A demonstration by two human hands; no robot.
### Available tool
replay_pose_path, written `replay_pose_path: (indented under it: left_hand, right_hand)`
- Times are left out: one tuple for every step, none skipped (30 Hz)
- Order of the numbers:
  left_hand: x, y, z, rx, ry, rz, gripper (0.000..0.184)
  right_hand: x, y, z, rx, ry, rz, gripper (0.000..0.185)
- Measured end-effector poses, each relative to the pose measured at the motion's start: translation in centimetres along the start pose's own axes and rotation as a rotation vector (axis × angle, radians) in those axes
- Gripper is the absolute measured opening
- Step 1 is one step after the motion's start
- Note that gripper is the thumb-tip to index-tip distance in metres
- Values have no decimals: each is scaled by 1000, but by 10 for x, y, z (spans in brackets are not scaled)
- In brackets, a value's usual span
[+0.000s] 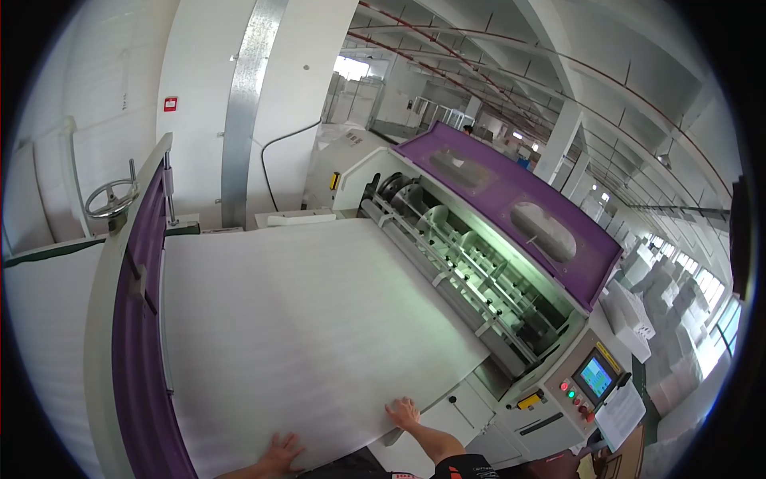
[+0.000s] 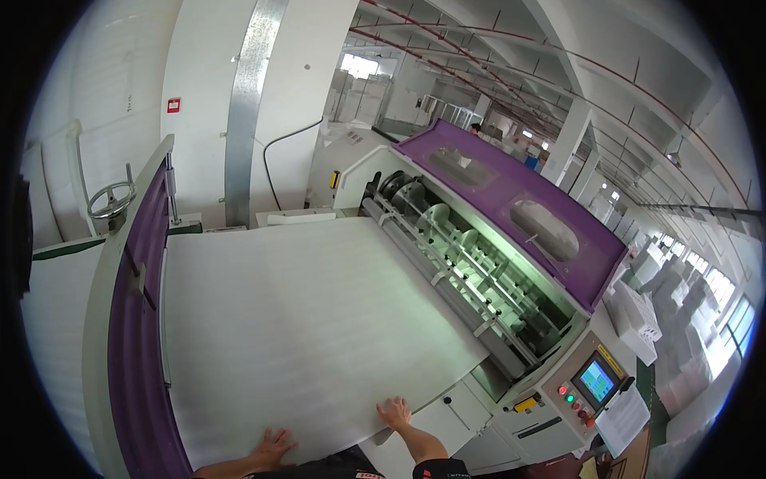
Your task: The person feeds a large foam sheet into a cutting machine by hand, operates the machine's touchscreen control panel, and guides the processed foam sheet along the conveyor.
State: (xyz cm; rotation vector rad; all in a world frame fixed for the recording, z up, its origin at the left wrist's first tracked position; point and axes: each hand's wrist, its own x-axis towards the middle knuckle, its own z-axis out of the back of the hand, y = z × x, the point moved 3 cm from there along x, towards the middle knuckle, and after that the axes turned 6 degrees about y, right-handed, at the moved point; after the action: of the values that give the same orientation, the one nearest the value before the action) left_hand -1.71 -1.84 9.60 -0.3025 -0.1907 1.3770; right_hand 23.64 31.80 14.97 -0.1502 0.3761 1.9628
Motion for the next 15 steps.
replay_pose_path:
  left_hand:
    - [2, 3, -4, -7, 16, 6, 77]
    - [8, 8, -12, -17, 4, 3, 80]
    - [5, 8, -24, -37, 6, 3, 83]
    - [12, -1, -10, 117, 95, 56, 79]
    - [13, -6, -3, 59, 13, 41, 78]
    - [18, -9, -1, 22, -18, 42, 78]
    - [22, -13, 1, -8, -55, 43, 77]
    - [26, -17, 11, 0, -60, 56, 76]
    - [31, -19, 12, -21, -77, 46, 76]
    - [34, -24, 12, -45, -96, 32, 76]
    - [37, -30, 14, -53, -69, 25, 76]
    - [40, -33, 16, -61, -65, 53, 76]
    - [42, -36, 19, -68, -60, 76, 76]
    - [41, -38, 20, -70, -30, 54, 76]
    - [40, -40, 21, -72, -33, 65, 76]
  right_hand:
    - [6, -7, -10, 20, -38, 19, 54]
    - [7, -5, -8, 7, -7, -7, 53]
    - [9, -6, -8, -6, 40, -37, 52]
    - [6, -4, -6, -16, 5, -13, 51]
    - [5, -3, -11, -31, -152, 19, 50]
    - [9, -9, -17, -18, -130, 40, 50]
    - [11, -10, -15, 55, -7, 4, 52]
    - [7, -2, -9, 53, -42, 4, 53]
    - [9, -3, -11, 71, -46, 1, 53]
    - [9, -5, -14, 85, -52, -7, 54]
    - [6, -2, -9, 71, -33, -23, 54]
    - [8, -3, -12, 44, -100, 11, 52]
    - [8, -5, -15, 18, -169, 40, 50]
    - [9, -5, -14, 28, -137, 25, 51]
    - [10, -5, -14, 41, -103, 6, 51]
